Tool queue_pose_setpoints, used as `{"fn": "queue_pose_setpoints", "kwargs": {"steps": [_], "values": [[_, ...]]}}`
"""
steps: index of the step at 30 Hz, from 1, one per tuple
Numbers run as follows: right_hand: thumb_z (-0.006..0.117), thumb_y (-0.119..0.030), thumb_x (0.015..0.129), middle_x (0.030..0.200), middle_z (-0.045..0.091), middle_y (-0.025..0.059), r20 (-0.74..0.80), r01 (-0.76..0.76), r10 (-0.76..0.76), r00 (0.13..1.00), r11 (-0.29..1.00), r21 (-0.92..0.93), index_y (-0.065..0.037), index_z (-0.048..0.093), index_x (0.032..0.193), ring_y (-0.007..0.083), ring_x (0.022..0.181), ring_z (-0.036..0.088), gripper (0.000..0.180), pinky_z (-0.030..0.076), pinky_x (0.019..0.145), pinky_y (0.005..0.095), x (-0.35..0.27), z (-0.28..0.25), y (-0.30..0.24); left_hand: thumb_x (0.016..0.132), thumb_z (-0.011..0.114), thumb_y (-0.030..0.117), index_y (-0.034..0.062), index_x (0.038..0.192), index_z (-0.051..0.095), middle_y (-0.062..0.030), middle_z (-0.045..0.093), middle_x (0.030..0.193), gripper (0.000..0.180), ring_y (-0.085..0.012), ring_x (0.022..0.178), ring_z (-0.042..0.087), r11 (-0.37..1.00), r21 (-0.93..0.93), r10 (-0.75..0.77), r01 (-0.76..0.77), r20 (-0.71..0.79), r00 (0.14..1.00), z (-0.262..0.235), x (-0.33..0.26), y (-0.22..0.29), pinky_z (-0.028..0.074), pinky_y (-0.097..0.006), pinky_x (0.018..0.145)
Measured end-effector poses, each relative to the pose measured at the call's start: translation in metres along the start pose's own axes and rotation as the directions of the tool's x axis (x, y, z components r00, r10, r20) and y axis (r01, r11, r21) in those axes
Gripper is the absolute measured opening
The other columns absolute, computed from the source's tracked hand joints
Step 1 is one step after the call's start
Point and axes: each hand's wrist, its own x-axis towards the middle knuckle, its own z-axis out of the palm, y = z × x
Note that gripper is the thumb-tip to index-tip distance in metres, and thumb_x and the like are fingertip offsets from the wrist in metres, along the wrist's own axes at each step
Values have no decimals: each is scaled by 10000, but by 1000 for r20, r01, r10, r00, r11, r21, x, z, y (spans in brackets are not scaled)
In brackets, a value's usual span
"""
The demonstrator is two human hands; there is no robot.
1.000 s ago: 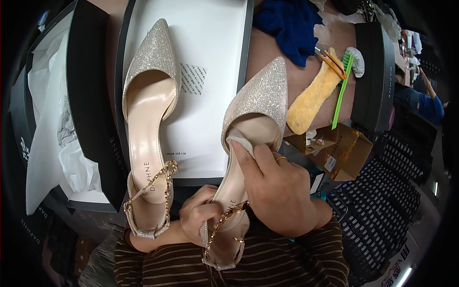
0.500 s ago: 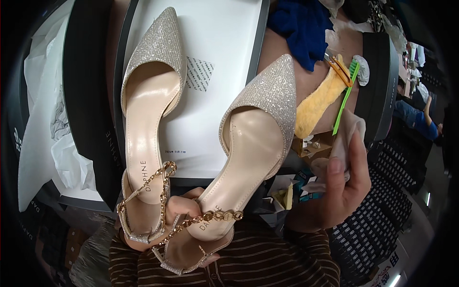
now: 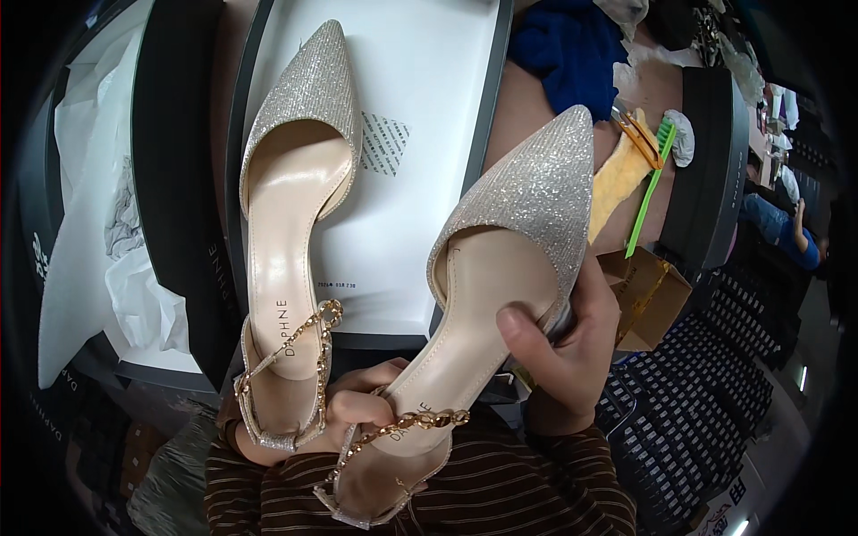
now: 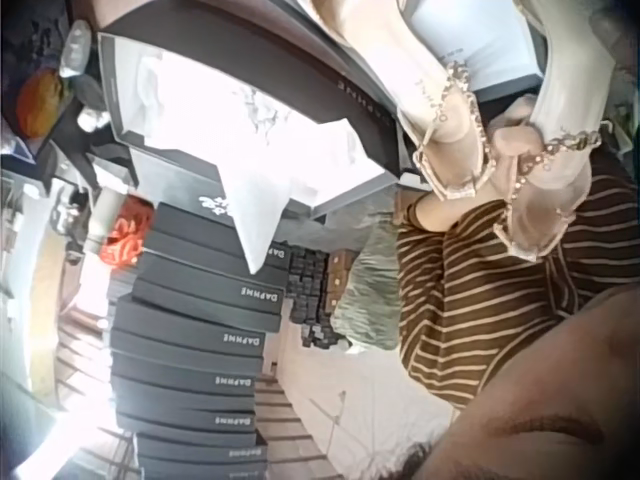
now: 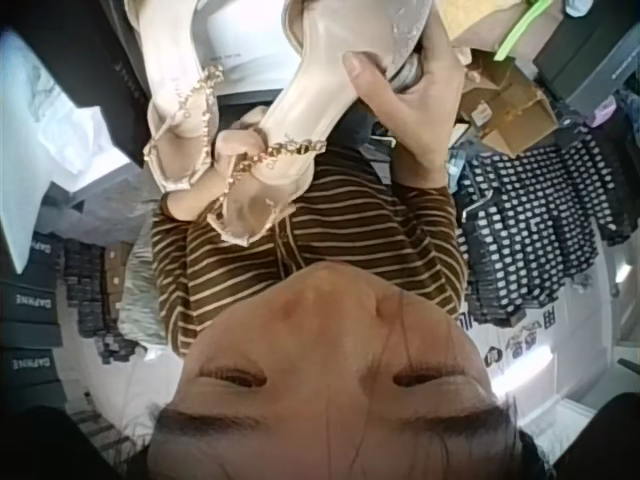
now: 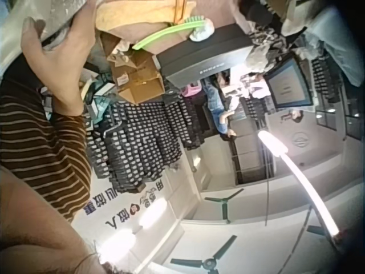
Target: The person cuts protective wrapping from high-heeled shoes using snips, wipes them with a cloth dampened from a bottle, and wraps the shoes in tissue paper before packing them into a shoebox.
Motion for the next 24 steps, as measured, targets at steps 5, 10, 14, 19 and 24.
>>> {"fn": "queue_pose_setpoints", "kwargs": {"steps": [5,10,14,19,24], "values": [[636,-36,720,805,634,100,-115,1,-19,993,989,-149,37,548,1136,151,609,512,432,434,574,243,1,-4,-8,681,775,71,44,1182,428,-182,535,1089,610,-338,940,595,985,-170,-42,29,-70,997,15,17,12,492,-448,806],[595,-9,727,653,597,49,-179,113,-167,970,954,-276,21,589,1004,117,500,403,279,363,481,230,-6,-6,-13,844,591,79,32,1475,78,-210,447,1247,814,-327,1009,594,798,-559,-476,226,-355,804,20,54,30,492,-380,852],[596,-6,711,640,587,46,-137,154,-214,967,923,-353,23,591,977,114,492,393,268,355,469,229,-18,-5,-27,911,478,76,0,1400,290,-156,553,1101,529,-183,872,613,856,-333,-487,394,-268,831,20,94,42,487,-226,738],[604,-3,682,646,590,60,-130,133,-192,973,920,-368,25,590,986,119,496,416,306,375,476,237,-28,-2,-24,930,436,46,-22,1204,505,-70,608,865,291,-62,691,540,770,-193,-637,607,-182,749,21,99,32,408,-135,603],[623,-12,655,649,592,67,-115,190,-248,962,909,-370,29,585,1003,127,485,432,353,393,472,246,-26,0,-20,932,452,72,-20,986,593,-10,577,698,177,-36,582,439,811,-281,-584,514,-336,739,28,99,31,347,-152,530]]}}
